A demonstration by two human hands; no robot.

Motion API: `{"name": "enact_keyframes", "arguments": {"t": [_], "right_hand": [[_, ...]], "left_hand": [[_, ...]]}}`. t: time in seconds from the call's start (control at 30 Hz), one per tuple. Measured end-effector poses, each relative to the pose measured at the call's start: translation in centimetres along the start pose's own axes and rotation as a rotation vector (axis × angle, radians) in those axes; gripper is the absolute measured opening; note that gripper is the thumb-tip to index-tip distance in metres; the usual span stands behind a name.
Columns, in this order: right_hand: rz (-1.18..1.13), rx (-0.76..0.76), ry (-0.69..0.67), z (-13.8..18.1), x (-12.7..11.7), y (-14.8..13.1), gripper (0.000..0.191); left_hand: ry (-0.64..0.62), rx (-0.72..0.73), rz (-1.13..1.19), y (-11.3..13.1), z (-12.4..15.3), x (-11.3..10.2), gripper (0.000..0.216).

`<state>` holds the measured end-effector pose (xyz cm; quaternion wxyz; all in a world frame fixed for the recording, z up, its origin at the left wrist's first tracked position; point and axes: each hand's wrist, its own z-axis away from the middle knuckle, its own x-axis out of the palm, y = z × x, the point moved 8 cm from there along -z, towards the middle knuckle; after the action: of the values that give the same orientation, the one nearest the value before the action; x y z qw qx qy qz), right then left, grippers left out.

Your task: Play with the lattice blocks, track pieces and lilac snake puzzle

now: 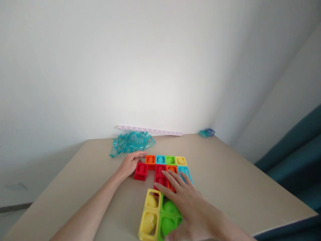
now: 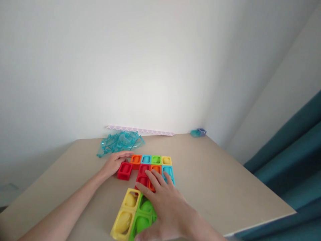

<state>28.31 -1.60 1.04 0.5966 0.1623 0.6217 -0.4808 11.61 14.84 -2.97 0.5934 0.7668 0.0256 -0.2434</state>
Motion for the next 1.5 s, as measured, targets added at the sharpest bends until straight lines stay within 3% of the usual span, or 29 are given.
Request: {"name": "enact_keyframes", "arguments": {"t": [0.1, 0.27, 0.47, 0.7, 1.0, 1.1, 1.2, 1.27, 1.4, 1.5], "right_hand": [[-0.003, 0.014, 0.003, 0.0, 0.0, 0.1, 0.105], [-0.007, 0.023, -0.002, -0.1, 0.0, 0.1, 0.104], [-0.008, -0.008, -0.011, -0.1, -0.4, -0.1, 0.107], [-0.012, -0.040, -0.013, 0.0, -0.4, -0.3, 0.106], [-0.005, -0.091, -0.041, 0.1, -0.6, -0.7, 0.100], [0.000, -0.142, 0.096, 0.4, -1.4, -0.5, 0.079], [-0.003, -0.209, 0.433, 2.2, -3.7, -0.5, 0.034], [0.003, -0.218, 0.592, 3.9, -4.8, -0.7, 0.024], [0.073, -0.118, 0.536, 6.2, -3.6, -0.7, 0.021], [0.149, -0.030, 0.507, 7.2, -1.4, 0.0, 0.024]], "left_hand": [[-0.077, 0.062, -0.025, 1.5, 1.3, 0.0, 0.041], [-0.229, 0.260, -0.229, 3.2, 3.4, 0.1, 0.066], [-0.187, 0.253, -0.160, 1.8, 2.2, -0.1, 0.053], [0.007, 0.097, -0.007, -0.2, 0.7, -0.9, 0.047], [-0.077, 0.158, -0.093, -0.4, 0.0, -1.1, 0.020], [-0.123, 0.193, -0.107, 0.2, 0.0, -1.0, 0.013], [-0.163, 0.214, -0.130, 0.5, 0.2, -1.1, 0.019], [-0.201, 0.211, -0.129, 0.3, 0.4, -1.4, 0.029], [-0.287, 0.181, -0.019, -0.8, 0.9, -2.3, 0.048], [-0.129, 0.207, -0.111, 0.2, 1.2, -3.5, 0.051]]}}
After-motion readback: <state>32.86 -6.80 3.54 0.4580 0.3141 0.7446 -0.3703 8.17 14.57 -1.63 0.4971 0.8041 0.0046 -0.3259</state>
